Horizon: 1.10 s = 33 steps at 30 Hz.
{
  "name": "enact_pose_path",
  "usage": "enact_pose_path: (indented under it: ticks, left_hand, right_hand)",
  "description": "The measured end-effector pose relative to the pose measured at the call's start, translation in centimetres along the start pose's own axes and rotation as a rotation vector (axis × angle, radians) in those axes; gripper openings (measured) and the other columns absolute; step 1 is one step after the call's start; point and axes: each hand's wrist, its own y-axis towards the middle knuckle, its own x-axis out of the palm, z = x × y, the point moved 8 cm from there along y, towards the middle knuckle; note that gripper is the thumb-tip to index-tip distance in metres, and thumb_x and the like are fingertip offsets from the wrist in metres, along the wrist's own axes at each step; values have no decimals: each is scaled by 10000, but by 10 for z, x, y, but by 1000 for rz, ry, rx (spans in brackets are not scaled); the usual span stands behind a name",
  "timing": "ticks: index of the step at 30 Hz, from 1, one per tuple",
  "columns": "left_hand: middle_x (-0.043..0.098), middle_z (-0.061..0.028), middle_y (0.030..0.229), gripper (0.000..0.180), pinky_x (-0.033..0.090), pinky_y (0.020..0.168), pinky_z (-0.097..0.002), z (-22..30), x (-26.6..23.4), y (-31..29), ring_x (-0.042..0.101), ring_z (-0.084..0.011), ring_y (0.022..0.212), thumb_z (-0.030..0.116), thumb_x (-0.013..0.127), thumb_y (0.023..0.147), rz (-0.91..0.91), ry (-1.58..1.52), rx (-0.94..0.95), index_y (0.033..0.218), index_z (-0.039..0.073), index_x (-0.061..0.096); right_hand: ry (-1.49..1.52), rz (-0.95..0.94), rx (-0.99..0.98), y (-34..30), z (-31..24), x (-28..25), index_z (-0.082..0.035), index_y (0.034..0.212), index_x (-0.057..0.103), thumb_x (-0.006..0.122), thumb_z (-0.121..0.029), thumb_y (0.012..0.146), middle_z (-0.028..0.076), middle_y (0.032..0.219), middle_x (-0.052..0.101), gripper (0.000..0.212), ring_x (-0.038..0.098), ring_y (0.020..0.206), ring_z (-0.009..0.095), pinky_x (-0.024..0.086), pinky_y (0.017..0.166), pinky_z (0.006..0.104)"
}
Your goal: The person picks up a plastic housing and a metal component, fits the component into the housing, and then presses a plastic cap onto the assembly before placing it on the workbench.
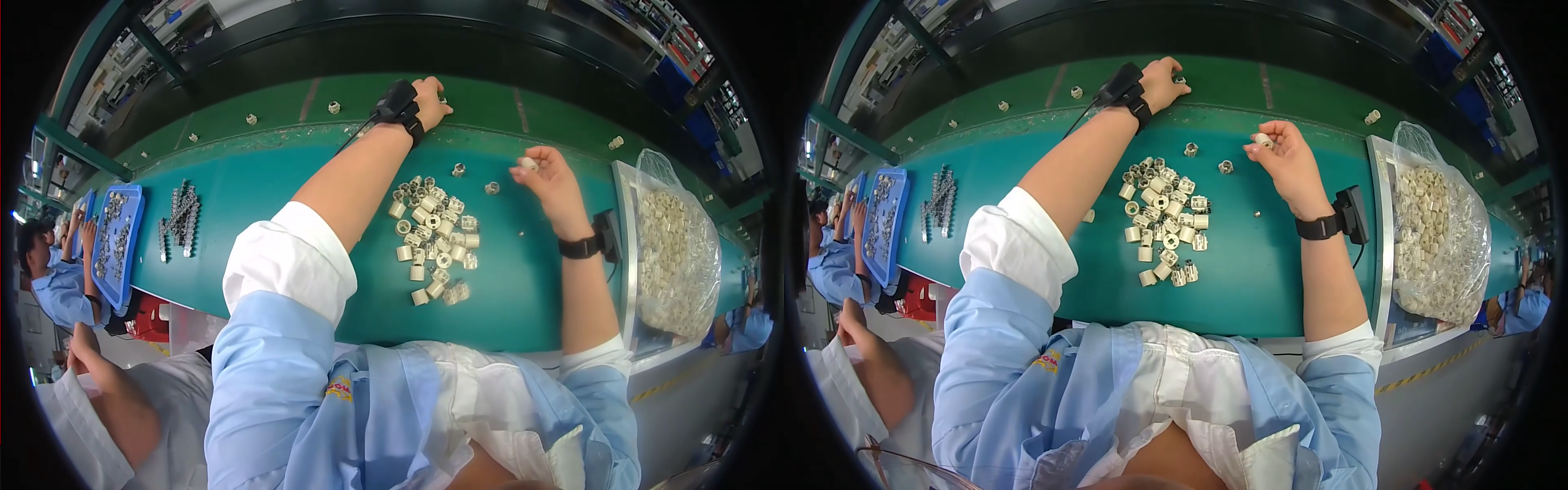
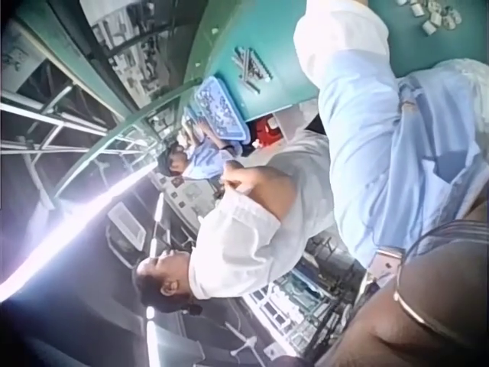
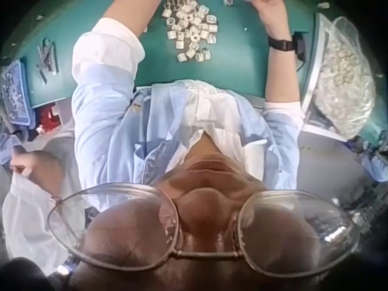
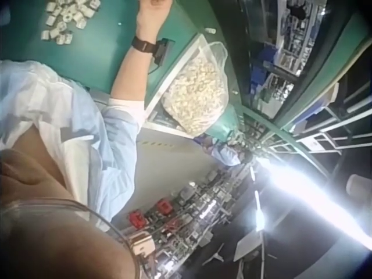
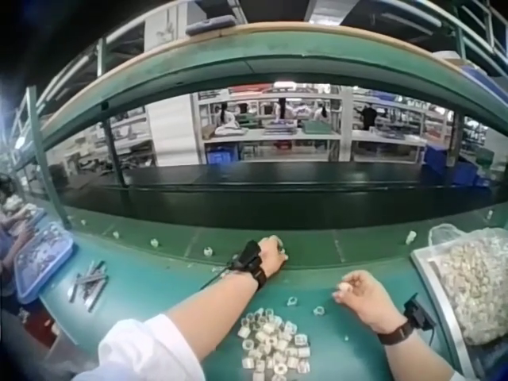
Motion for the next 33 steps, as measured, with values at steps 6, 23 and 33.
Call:
enact_pose_path:
  ticks: [6,23,33]
  left_hand:
    - [609,-65,777,311,462,705,-302,-4,10,4,584,-204,754,201,691,678,-122,-134,-108,937,58,593]
    - [569,-26,846,229,448,689,-201,101,-119,-130,530,-70,756,67,605,759,-362,-916,-14,973,1,556]
    - [542,-51,950,298,452,714,-218,97,-140,-210,528,-105,839,-31,627,723,-277,-1251,-128,994,-4,505]
  right_hand:
    - [0,45,-11,-3,-13,-8,-2,1069,455,522,-85,831,81,947,553,261,564,861,140,454,776,245]
    - [385,-212,-61,-32,-44,28,-19,1025,503,378,-270,915,46,813,515,301,478,741,133,401,666,251]
    - [365,-346,-66,-75,-67,73,-12,1070,476,492,-193,860,61,900,524,277,499,804,148,411,702,261]
